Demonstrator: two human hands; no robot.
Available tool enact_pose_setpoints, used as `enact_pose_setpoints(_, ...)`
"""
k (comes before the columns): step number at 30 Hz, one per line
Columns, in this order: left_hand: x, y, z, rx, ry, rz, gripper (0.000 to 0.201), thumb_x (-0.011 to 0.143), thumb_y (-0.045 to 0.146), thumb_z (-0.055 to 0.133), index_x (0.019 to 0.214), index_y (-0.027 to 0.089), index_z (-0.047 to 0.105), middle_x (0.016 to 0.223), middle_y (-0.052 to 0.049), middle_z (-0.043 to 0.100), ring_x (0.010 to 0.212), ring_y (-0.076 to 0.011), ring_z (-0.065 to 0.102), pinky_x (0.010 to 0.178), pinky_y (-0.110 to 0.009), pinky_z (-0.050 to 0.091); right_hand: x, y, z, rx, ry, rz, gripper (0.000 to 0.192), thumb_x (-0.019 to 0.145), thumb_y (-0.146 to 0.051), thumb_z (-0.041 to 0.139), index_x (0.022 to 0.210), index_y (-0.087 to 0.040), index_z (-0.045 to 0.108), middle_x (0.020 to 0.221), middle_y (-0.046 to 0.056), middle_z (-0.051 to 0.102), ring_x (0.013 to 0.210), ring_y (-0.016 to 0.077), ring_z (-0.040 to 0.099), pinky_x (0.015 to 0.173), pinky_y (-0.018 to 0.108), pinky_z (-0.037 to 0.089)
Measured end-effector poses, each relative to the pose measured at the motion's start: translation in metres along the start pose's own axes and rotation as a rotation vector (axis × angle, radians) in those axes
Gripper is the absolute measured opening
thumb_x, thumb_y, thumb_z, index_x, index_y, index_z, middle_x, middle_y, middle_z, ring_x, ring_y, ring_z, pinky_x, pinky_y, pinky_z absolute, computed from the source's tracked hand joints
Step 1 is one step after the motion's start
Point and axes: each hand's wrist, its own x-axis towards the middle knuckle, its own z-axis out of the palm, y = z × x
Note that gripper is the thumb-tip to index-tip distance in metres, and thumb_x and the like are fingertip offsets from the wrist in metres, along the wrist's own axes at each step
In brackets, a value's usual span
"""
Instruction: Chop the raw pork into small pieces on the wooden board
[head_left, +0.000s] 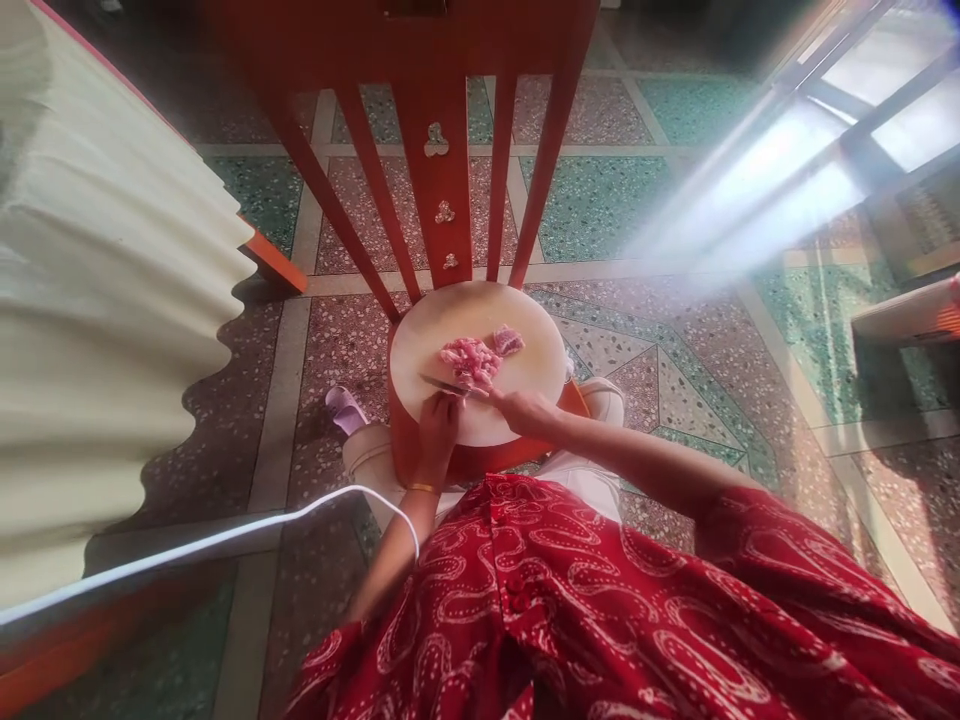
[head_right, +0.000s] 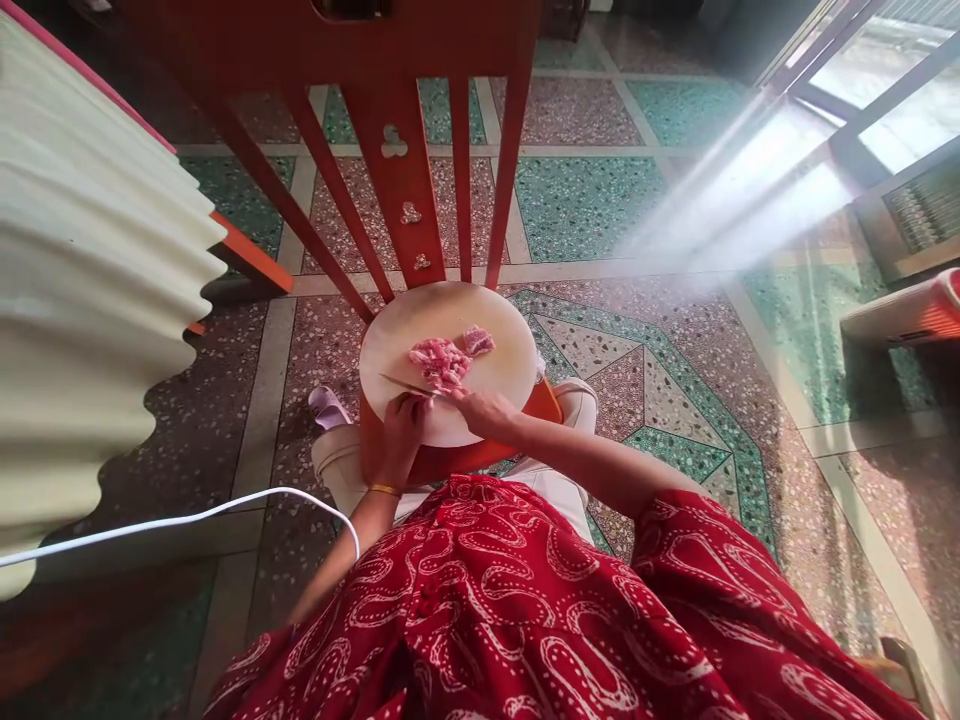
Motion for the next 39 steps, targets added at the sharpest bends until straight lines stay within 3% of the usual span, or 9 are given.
enact_pose_setpoints(4, 0.002, -0.002, 0.001, 0.005, -0.033, -0.010, 0.021, 0.091, 0.030, 0.046, 0.092, 0.019, 0.064, 0.094, -0.009, 0.065, 0.091, -0.0215, 0.059, 0.085, -0.037, 0.048, 0.015, -0.012, 0.000, 0.005, -0.001, -0.019, 0.065, 0.086, -0.011, 0.039, 0.148, -0.022, 0.021, 0.106, 0.013, 0.065, 0.084, 0.0224, 0.066, 0.066, 0.029, 0.047)
enact_pose_setpoints(7, 0.003, -0.005, 0.003, 0.010, -0.059, -0.002, 0.020, 0.090, 0.029, 0.047, 0.091, 0.019, 0.064, 0.094, -0.008, 0.066, 0.090, -0.0211, 0.059, 0.086, -0.037, 0.048, 0.043, -0.026, -0.002, 0.017, 0.053, -0.060, 0.053, 0.088, -0.014, 0.038, 0.140, -0.020, 0.034, 0.114, 0.016, 0.061, 0.089, 0.0240, 0.065, 0.065, 0.031, 0.048)
enact_pose_setpoints(11, 0.002, -0.006, 0.003, 0.040, -0.056, 0.022, 0.020, 0.089, 0.022, 0.045, 0.096, 0.018, 0.063, 0.098, -0.010, 0.066, 0.094, -0.0221, 0.059, 0.088, -0.038, 0.048, 0.072, -0.041, -0.007, 0.025, 0.024, -0.104, 0.036, 0.088, -0.014, 0.039, 0.124, -0.013, 0.046, 0.098, 0.015, 0.066, 0.087, 0.0245, 0.064, 0.071, 0.034, 0.049)
enact_pose_setpoints(16, 0.001, -0.004, 0.002, 0.003, -0.055, -0.010, 0.019, 0.090, 0.027, 0.047, 0.096, 0.018, 0.063, 0.098, -0.010, 0.065, 0.093, -0.0218, 0.058, 0.085, -0.037, 0.048, 0.038, -0.014, 0.009, 0.066, 0.026, -0.047, 0.056, 0.087, -0.012, 0.039, 0.141, -0.017, 0.027, 0.116, 0.017, 0.060, 0.089, 0.0232, 0.064, 0.068, 0.031, 0.049)
enact_pose_setpoints(19, 0.001, -0.005, 0.002, -0.032, -0.066, -0.002, 0.021, 0.091, 0.028, 0.045, 0.093, 0.017, 0.063, 0.096, -0.010, 0.064, 0.092, -0.0216, 0.058, 0.085, -0.038, 0.048, 0.018, -0.003, 0.018, 0.051, -0.018, -0.004, 0.059, 0.087, -0.010, 0.037, 0.144, -0.018, 0.022, 0.112, 0.016, 0.061, 0.086, 0.0225, 0.065, 0.066, 0.031, 0.050)
enact_pose_setpoints(24, 0.002, -0.005, 0.000, -0.043, -0.056, 0.025, 0.022, 0.092, 0.029, 0.046, 0.098, 0.018, 0.063, 0.098, -0.010, 0.063, 0.096, -0.0219, 0.057, 0.089, -0.038, 0.047, 0.040, -0.021, 0.008, 0.100, 0.036, -0.042, 0.054, 0.090, -0.015, 0.039, 0.142, -0.019, 0.026, 0.120, 0.020, 0.056, 0.091, 0.0246, 0.063, 0.073, 0.035, 0.050)
enact_pose_setpoints(27, -0.001, -0.002, -0.005, -0.032, -0.076, 0.049, 0.023, 0.092, 0.029, 0.045, 0.103, 0.018, 0.062, 0.101, -0.010, 0.062, 0.097, -0.0205, 0.057, 0.090, -0.036, 0.047, 0.048, -0.018, 0.001, 0.117, 0.079, -0.047, 0.056, 0.091, -0.019, 0.039, 0.144, -0.017, 0.023, 0.122, 0.021, 0.055, 0.093, 0.0260, 0.063, 0.075, 0.036, 0.049)
enact_pose_setpoints(32, -0.004, -0.001, -0.005, -0.015, -0.043, 0.047, 0.023, 0.092, 0.031, 0.046, 0.102, 0.018, 0.062, 0.101, -0.010, 0.061, 0.097, -0.0210, 0.057, 0.088, -0.037, 0.048, 0.030, -0.001, -0.001, 0.067, 0.059, 0.043, 0.063, 0.090, -0.019, 0.038, 0.149, -0.019, 0.015, 0.098, 0.014, 0.067, 0.083, 0.0274, 0.066, 0.067, 0.034, 0.050)
enact_pose_setpoints(39, -0.004, -0.004, -0.001, 0.008, -0.056, 0.027, 0.020, 0.091, 0.028, 0.045, 0.097, 0.019, 0.062, 0.097, -0.010, 0.064, 0.095, -0.0222, 0.057, 0.088, -0.039, 0.048, 0.004, -0.012, 0.003, 0.037, 0.012, -0.013, 0.066, 0.087, -0.011, 0.038, 0.149, -0.020, 0.018, 0.116, 0.018, 0.061, 0.091, 0.0270, 0.065, 0.072, 0.034, 0.049)
